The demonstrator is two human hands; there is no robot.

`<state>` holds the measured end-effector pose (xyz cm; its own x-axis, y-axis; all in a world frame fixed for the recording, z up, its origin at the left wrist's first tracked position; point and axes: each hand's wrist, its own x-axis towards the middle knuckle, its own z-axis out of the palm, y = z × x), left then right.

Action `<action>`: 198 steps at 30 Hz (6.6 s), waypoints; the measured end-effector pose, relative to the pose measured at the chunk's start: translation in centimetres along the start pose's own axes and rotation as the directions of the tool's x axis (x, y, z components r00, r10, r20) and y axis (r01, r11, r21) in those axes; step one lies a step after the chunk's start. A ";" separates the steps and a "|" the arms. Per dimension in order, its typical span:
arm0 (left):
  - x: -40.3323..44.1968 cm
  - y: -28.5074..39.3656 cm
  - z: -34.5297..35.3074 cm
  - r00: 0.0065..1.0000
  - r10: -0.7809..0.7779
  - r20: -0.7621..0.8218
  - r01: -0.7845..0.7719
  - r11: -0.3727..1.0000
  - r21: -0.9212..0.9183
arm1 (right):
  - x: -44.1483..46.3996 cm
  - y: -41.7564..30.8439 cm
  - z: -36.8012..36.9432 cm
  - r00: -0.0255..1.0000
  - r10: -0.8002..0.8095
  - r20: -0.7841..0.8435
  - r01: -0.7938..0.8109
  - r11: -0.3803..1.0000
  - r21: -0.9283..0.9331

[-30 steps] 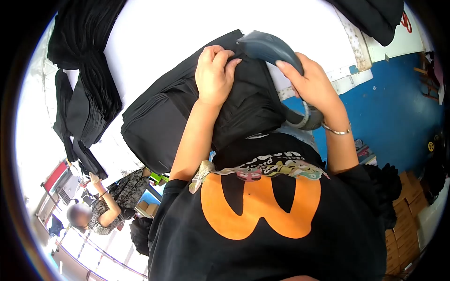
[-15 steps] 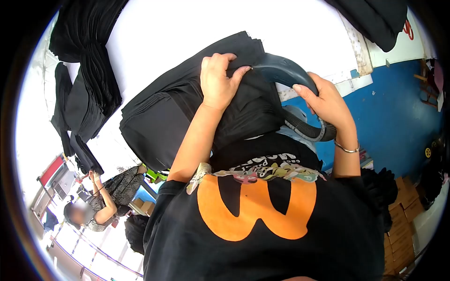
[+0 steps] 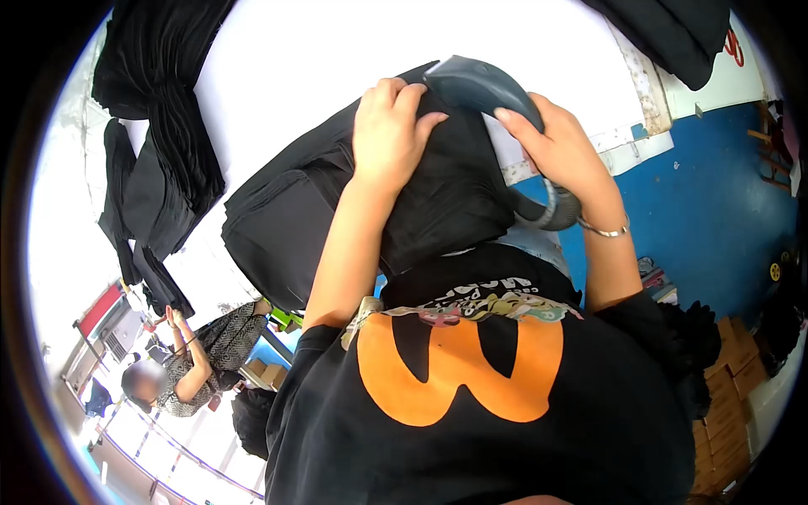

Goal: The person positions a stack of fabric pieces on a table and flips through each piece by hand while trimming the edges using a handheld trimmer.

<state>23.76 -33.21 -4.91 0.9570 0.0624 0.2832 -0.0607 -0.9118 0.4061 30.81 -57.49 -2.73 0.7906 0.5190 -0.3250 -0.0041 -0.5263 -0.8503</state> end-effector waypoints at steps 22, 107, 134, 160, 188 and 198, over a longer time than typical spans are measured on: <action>-1.5 -0.6 1.6 0.949 -0.310 0.058 0.315 0.925 -0.212 | 0.6 -2.2 1.3 0.998 -0.060 -0.015 0.054 0.967 -0.249; -1.7 -2.5 2.1 0.899 -0.384 0.212 0.435 0.838 -0.329 | -0.5 0.7 -0.9 0.998 -0.050 0.044 0.049 0.999 0.024; -0.6 -1.5 -0.1 0.800 -0.484 0.355 0.587 0.512 -0.627 | -0.7 2.0 -0.4 0.987 -0.129 0.095 0.127 0.991 0.031; -1.6 -1.1 -3.9 0.862 -0.193 0.468 0.417 0.794 -0.443 | -1.9 0.2 -1.9 0.968 0.155 0.195 -0.160 0.987 0.009; -0.8 -1.1 -0.7 0.965 -0.219 0.146 0.246 0.946 -0.213 | 0.0 -2.3 0.2 1.000 0.012 0.022 -0.010 0.996 -0.092; -0.9 -2.5 -1.5 0.960 -0.080 0.269 0.192 0.888 -0.418 | 1.0 -1.1 0.4 0.993 0.097 0.074 -0.102 0.993 0.062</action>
<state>22.67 -30.35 -4.90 0.9997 0.0240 0.0050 0.0112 -0.6276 0.7784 31.34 -56.15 -2.29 0.7391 0.5138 -0.4356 -0.1226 -0.5333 -0.8370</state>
